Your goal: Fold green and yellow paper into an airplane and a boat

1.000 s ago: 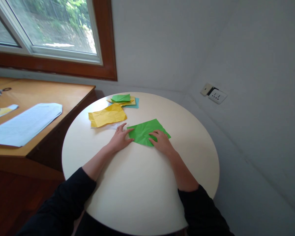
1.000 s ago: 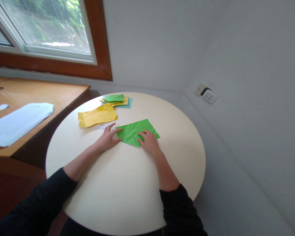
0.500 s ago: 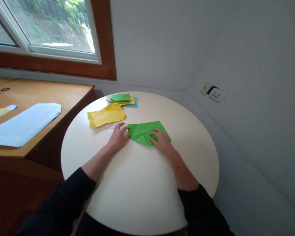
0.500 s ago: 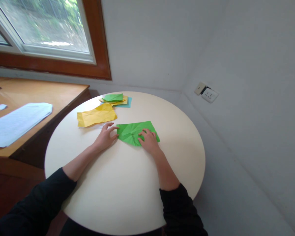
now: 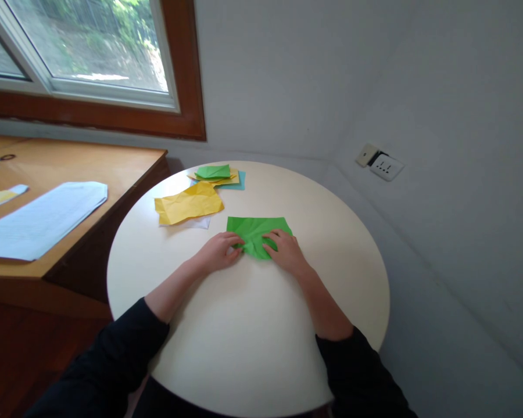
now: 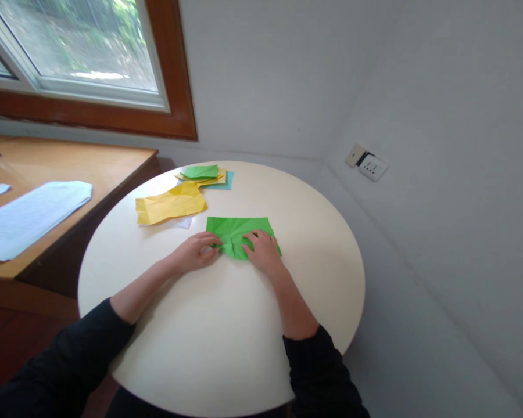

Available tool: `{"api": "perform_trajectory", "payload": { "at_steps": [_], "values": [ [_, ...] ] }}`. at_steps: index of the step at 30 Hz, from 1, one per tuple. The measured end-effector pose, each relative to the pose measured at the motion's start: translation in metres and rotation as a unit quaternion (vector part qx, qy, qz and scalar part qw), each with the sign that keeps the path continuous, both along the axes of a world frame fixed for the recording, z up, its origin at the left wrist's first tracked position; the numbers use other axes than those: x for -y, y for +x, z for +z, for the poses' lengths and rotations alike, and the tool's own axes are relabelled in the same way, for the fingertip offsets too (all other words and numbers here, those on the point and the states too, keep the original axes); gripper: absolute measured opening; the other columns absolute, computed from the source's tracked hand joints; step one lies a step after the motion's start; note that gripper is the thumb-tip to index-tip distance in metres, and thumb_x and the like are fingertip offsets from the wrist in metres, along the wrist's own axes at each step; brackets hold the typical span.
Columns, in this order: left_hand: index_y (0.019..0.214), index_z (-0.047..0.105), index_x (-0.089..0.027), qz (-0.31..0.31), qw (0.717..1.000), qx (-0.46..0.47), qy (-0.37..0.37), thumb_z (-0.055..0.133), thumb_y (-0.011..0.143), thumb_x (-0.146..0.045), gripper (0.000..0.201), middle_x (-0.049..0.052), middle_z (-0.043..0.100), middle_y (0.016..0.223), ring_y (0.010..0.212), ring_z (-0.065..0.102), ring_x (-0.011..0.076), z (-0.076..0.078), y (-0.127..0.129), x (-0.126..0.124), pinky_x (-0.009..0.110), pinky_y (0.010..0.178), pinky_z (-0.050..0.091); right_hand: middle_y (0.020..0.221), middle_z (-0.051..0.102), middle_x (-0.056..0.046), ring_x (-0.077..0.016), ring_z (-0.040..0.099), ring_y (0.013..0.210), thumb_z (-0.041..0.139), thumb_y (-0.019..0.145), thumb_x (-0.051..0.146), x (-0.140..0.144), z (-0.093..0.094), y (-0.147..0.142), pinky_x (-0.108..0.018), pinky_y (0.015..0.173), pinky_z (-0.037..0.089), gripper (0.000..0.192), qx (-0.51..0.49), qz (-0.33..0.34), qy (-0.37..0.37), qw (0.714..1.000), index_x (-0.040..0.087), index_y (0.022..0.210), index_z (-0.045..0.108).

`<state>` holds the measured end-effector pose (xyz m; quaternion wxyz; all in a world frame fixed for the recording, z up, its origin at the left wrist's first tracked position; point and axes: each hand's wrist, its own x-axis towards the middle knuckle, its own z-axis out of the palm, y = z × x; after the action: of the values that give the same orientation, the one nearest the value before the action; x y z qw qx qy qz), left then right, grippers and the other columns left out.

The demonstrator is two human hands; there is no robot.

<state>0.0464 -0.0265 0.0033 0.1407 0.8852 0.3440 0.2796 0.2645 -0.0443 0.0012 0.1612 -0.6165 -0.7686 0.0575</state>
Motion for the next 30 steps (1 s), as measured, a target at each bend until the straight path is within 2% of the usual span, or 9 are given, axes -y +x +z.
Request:
{"api": "perform_trajectory", "payload": {
  "at_steps": [5, 9, 13, 18, 23, 26, 30],
  "values": [
    [0.091, 0.066, -0.015, 0.025, 0.999, -0.036, -0.023, 0.048, 0.079, -0.02, 0.022, 0.009, 0.067, 0.085, 0.083, 0.061, 0.0195, -0.001, 0.0, -0.004, 0.03, 0.075, 0.05, 0.103, 0.061, -0.008, -0.021, 0.055, 0.097, 0.056, 0.083, 0.026, 0.002, 0.003, -0.005, -0.035, 0.086, 0.042, 0.024, 0.0, 0.013, 0.005, 1.0, 0.019, 0.104, 0.063],
    [0.091, 0.067, -0.016, 0.056, 0.998, -0.038, -0.015, 0.048, 0.079, -0.02, 0.023, 0.009, 0.066, 0.088, 0.086, 0.06, 0.0204, -0.004, -0.002, -0.009, 0.031, 0.078, 0.049, 0.097, 0.061, -0.009, -0.0185, 0.057, 0.093, 0.057, 0.081, 0.022, 0.003, 0.003, -0.008, -0.032, 0.086, 0.043, 0.021, -0.059, 0.04, -0.007, 0.997, 0.017, 0.1, 0.065],
    [0.091, 0.068, -0.018, 0.063, 0.997, -0.038, -0.004, 0.048, 0.078, -0.02, 0.024, 0.009, 0.064, 0.091, 0.086, 0.06, 0.0214, -0.012, -0.003, -0.013, 0.034, 0.08, 0.049, 0.087, 0.065, -0.005, -0.0154, 0.059, 0.077, 0.055, 0.081, 0.02, 0.006, 0.006, -0.015, -0.028, 0.072, 0.046, 0.018, -0.119, 0.058, -0.039, 0.991, 0.018, 0.094, 0.067],
    [0.094, 0.067, -0.02, 0.083, 0.996, -0.046, 0.002, 0.05, 0.079, -0.023, 0.023, 0.01, 0.062, 0.096, 0.09, 0.059, 0.0233, -0.019, -0.006, -0.018, 0.037, 0.084, 0.048, 0.071, 0.067, 0.0, -0.0133, 0.059, 0.062, 0.05, 0.083, 0.021, 0.01, 0.009, -0.023, -0.024, 0.059, 0.044, 0.019, -0.168, 0.062, -0.064, 0.982, 0.02, 0.075, 0.067],
    [0.097, 0.066, -0.018, 0.036, 0.998, -0.049, -0.012, 0.048, 0.08, -0.021, 0.025, 0.01, 0.061, 0.1, 0.095, 0.057, 0.0224, -0.019, -0.009, -0.018, 0.035, 0.087, 0.048, 0.057, 0.061, 0.003, -0.0104, 0.058, 0.046, 0.046, 0.085, 0.025, 0.009, 0.005, -0.022, -0.021, 0.05, 0.043, 0.02, -0.278, 0.048, -0.127, 0.951, 0.018, 0.075, 0.063],
    [0.098, 0.065, -0.019, 0.01, 0.999, -0.043, -0.023, 0.047, 0.08, -0.02, 0.025, 0.009, 0.061, 0.102, 0.097, 0.057, 0.0216, -0.017, -0.008, -0.016, 0.034, 0.088, 0.047, 0.057, 0.061, 0.003, -0.0107, 0.058, 0.047, 0.047, 0.084, 0.025, 0.008, 0.003, -0.02, -0.021, 0.05, 0.043, 0.02, -0.293, 0.049, -0.1, 0.95, 0.018, 0.077, 0.063],
    [0.097, 0.065, -0.021, -0.005, 0.999, -0.029, -0.045, 0.05, 0.078, -0.02, 0.024, 0.008, 0.062, 0.104, 0.098, 0.058, 0.021, -0.015, -0.006, -0.013, 0.034, 0.09, 0.047, 0.061, 0.064, 0.001, -0.0126, 0.058, 0.055, 0.048, 0.084, 0.025, 0.007, 0.003, -0.018, -0.023, 0.055, 0.044, 0.019, -0.253, 0.041, -0.044, 0.966, 0.019, 0.078, 0.065]
  ]
}}
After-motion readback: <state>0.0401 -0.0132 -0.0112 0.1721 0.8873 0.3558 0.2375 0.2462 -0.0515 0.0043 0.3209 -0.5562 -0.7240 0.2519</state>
